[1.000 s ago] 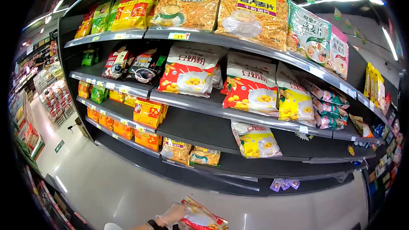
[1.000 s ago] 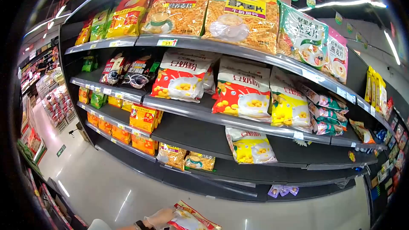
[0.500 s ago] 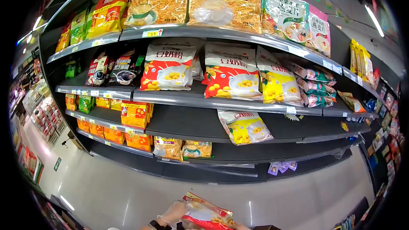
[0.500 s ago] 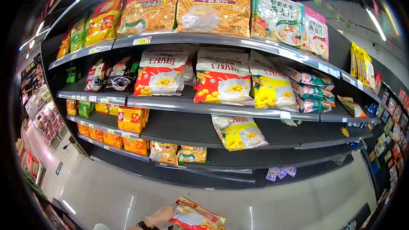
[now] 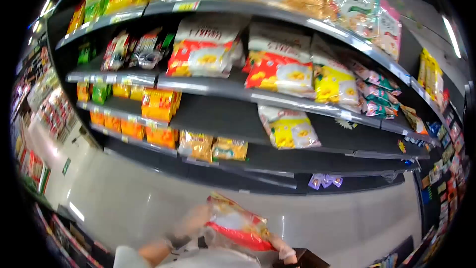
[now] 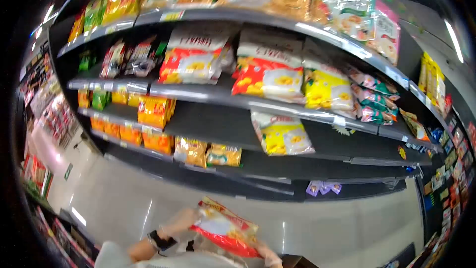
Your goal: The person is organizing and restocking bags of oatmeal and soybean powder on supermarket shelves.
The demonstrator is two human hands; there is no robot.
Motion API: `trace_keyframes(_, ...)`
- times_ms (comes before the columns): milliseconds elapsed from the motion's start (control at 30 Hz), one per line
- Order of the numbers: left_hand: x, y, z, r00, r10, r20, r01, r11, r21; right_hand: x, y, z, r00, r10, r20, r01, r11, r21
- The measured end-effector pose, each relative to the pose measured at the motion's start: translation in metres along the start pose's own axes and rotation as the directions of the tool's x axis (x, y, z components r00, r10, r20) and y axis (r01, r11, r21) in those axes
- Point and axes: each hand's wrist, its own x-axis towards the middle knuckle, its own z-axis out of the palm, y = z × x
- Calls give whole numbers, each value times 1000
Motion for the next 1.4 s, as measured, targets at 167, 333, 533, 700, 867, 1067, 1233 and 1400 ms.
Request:
trace_keyframes(167, 23, 56, -63, 965, -157, -210, 146, 987, -64, 15, -45, -14, 962, -209, -175, 242, 950, 199)
trace_keyframes(333, 49, 81, -124, 918, -98, -383, 87, 995, -47, 11, -167, -25, 882, -396, -254, 449, 870, 202)
trace_keyframes(533, 114, 45, -170, 808, 26, -588, -141, 978, -151, 80, -257, -30, 729, -614, -302, 660, 748, 75)
trace_keyframes(700, 184, -75, -161, 800, 63, -596, -37, 998, 56, 196, -267, -13, 668, -666, -332, 579, 745, -331)
trace_keyframes(867, 201, -180, -117, 811, 36, -584, -31, 999, 18, 263, -244, 1, 600, -782, -168, 502, 532, -683)
trace_keyframes(1067, 258, -177, -182, 877, 92, -472, -108, 994, -7, 274, -301, -5, 774, -569, -278, 411, 785, -464)
trace_keyframes(1233, 318, -229, -205, 875, 206, -438, -185, 978, 91, 345, -282, -7, 701, -644, -305, 645, 756, -114)
trace_keyframes(1400, 349, -361, -184, 893, 397, -211, -226, 803, 552, 407, -305, 17, 693, -651, -310, 455, 728, -512)
